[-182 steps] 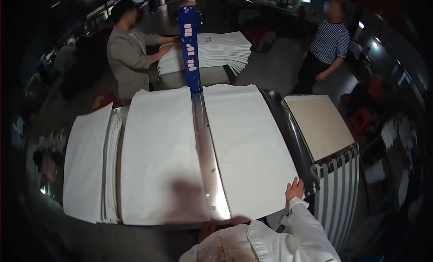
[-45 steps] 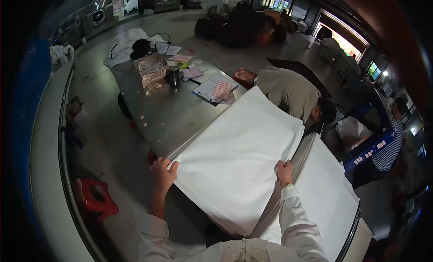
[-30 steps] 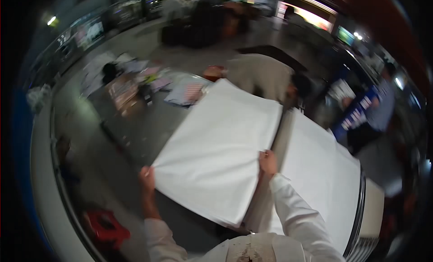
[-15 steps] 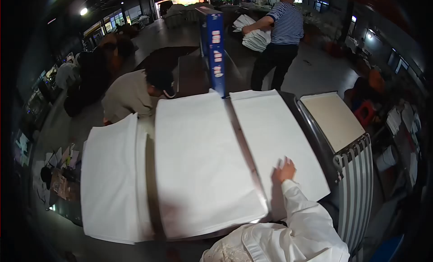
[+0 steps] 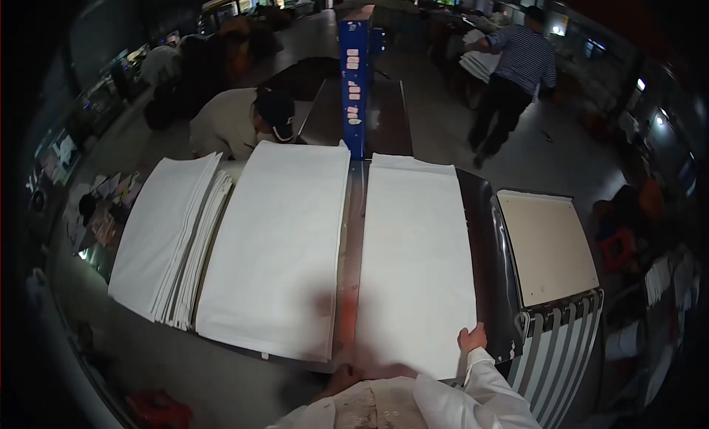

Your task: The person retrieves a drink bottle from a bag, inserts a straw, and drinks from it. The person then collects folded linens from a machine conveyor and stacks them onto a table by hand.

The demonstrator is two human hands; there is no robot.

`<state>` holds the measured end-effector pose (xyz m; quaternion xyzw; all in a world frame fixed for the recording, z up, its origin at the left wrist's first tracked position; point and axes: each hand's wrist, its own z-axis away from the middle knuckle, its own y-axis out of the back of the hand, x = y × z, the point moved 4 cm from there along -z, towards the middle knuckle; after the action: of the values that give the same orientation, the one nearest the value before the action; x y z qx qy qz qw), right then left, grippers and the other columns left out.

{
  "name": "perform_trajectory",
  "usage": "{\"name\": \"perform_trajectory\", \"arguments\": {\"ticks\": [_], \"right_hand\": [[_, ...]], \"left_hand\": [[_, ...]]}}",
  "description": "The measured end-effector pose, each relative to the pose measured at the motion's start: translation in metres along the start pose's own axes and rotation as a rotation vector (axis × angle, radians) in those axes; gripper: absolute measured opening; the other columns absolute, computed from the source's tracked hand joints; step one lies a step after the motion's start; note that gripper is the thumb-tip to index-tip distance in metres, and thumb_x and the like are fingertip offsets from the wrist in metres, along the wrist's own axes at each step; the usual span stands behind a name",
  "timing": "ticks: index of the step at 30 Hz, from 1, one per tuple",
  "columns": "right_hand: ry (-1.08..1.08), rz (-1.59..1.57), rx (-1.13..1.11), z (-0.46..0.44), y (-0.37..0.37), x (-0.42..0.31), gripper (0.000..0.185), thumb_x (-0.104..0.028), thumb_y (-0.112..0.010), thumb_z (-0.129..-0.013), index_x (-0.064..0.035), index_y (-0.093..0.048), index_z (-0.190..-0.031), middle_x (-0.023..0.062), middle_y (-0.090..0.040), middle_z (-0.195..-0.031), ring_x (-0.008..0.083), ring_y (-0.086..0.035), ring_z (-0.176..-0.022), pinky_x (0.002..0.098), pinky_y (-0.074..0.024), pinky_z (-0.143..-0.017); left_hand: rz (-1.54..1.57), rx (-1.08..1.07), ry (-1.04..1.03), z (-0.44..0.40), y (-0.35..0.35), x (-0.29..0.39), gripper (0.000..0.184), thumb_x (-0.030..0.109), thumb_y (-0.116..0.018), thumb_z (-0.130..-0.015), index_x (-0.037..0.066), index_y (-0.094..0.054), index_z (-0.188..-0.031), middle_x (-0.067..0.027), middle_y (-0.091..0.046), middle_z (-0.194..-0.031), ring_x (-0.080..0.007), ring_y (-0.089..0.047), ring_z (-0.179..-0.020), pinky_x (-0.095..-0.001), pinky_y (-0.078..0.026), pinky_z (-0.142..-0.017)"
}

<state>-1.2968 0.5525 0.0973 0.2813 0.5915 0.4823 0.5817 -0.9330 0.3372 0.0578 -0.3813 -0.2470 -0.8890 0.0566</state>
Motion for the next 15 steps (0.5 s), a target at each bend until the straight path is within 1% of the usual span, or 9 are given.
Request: {"name": "perform_trajectory", "arguments": {"ticks": [3, 4, 6, 7, 9, 11, 12, 13, 15], "right_hand": [[0.082, -0.165, -0.006, -0.014, -0.025, 0.034, 0.040, -0.022, -0.055, -0.074, 0.0068, -0.050, -0.102, 0.0251, -0.060, -0.090, 0.0412, -0.059, -0.083, 0.0439, -0.0471, -0.073], [0.120, -0.240, -0.007, -0.016, -0.029, 0.039, 0.037, -0.020, -0.055, -0.074, 0.0071, -0.051, -0.099, 0.0236, -0.061, -0.086, 0.0403, -0.060, -0.082, 0.0434, -0.0471, -0.072], [0.111, -0.485, -0.109, -0.012, -0.032, 0.044, 0.031, -0.018, -0.055, -0.075, 0.0078, -0.053, -0.093, 0.0190, -0.063, -0.086, 0.0372, -0.061, -0.079, 0.0419, -0.0471, -0.070], [0.104, -0.607, -0.165, -0.007, -0.029, 0.041, 0.029, -0.017, -0.054, -0.076, 0.0081, -0.054, -0.090, 0.0168, -0.063, -0.086, 0.0357, -0.061, -0.078, 0.0412, -0.0471, -0.069], [0.028, -0.650, -0.319, 0.002, -0.033, 0.046, 0.025, -0.015, -0.054, -0.080, 0.0063, -0.056, -0.093, 0.0123, -0.063, -0.083, 0.0296, -0.061, -0.073, 0.0398, -0.0484, -0.067], [-0.247, -0.664, -0.696, 0.002, -0.031, 0.049, 0.025, -0.017, -0.056, -0.082, 0.0035, -0.058, -0.095, 0.0128, -0.063, -0.084, 0.0279, -0.061, -0.076, 0.0385, -0.0492, -0.068], [-0.392, -0.650, -0.878, 0.000, -0.030, 0.050, 0.024, -0.018, -0.056, -0.082, 0.0020, -0.059, -0.097, 0.0131, -0.064, -0.085, 0.0271, -0.062, -0.077, 0.0378, -0.0497, -0.068], [-0.422, -0.763, -0.945, -0.004, -0.036, 0.048, 0.025, -0.018, -0.056, -0.082, 0.0017, -0.059, -0.098, 0.0133, -0.063, -0.086, 0.0270, -0.061, -0.078, 0.0384, -0.0494, -0.069], [-0.481, -0.987, -1.081, -0.030, -0.070, 0.056, 0.026, -0.018, -0.056, -0.083, 0.0009, -0.058, -0.101, 0.0136, -0.063, -0.089, 0.0267, -0.060, -0.080, 0.0395, -0.0490, -0.071]], "left_hand": [[0.287, 0.190, -0.201, 0.002, -0.010, 0.042, 0.040, 0.030, -0.057, -0.082, -0.002, -0.057, -0.106, -0.0193, -0.062, -0.092, -0.0276, -0.060, -0.089, -0.0392, -0.044, -0.078], [0.290, 0.198, -0.163, 0.003, -0.009, 0.045, 0.041, 0.029, -0.057, -0.082, -0.001, -0.054, -0.109, -0.0191, -0.061, -0.095, -0.0273, -0.059, -0.090, -0.0390, -0.044, -0.079], [0.302, 0.220, -0.090, 0.003, 0.001, 0.052, 0.043, 0.027, -0.056, -0.083, 0.000, -0.050, -0.117, -0.0187, -0.060, -0.100, -0.0267, -0.058, -0.093, -0.0384, -0.043, -0.082], [0.410, 0.276, -0.175, 0.019, 0.017, 0.092, 0.037, 0.024, -0.054, -0.085, 0.000, -0.053, -0.114, -0.0176, -0.062, -0.096, -0.0265, -0.059, -0.089, -0.0376, -0.044, -0.080], [0.247, 0.205, -0.319, 0.024, 0.039, 0.144, 0.036, 0.024, -0.055, -0.085, -0.001, -0.054, -0.111, -0.0173, -0.062, -0.093, -0.0254, -0.059, -0.084, -0.0363, -0.044, -0.076], [0.158, 0.189, -0.451, 0.049, 0.069, 0.215, 0.035, 0.026, -0.055, -0.086, -0.003, -0.056, -0.107, -0.0176, -0.063, -0.089, -0.0247, -0.059, -0.079, -0.0350, -0.044, -0.072], [0.259, 0.103, -0.501, 0.049, 0.074, 0.238, 0.035, 0.028, -0.055, -0.086, -0.001, -0.057, -0.105, -0.0186, -0.062, -0.091, -0.0243, -0.058, -0.082, -0.0346, -0.043, -0.076], [0.171, 0.050, -0.467, 0.048, 0.083, 0.258, 0.039, 0.032, -0.054, -0.086, -0.002, -0.057, -0.105, -0.0195, -0.062, -0.090, -0.0246, -0.059, -0.082, -0.0353, -0.043, -0.074], [0.090, 0.053, -0.627, 0.055, 0.104, 0.303, 0.037, 0.031, -0.054, -0.086, -0.005, -0.057, -0.094, -0.0198, -0.060, -0.081, -0.0226, -0.056, -0.076, -0.0345, -0.043, -0.071]]}}
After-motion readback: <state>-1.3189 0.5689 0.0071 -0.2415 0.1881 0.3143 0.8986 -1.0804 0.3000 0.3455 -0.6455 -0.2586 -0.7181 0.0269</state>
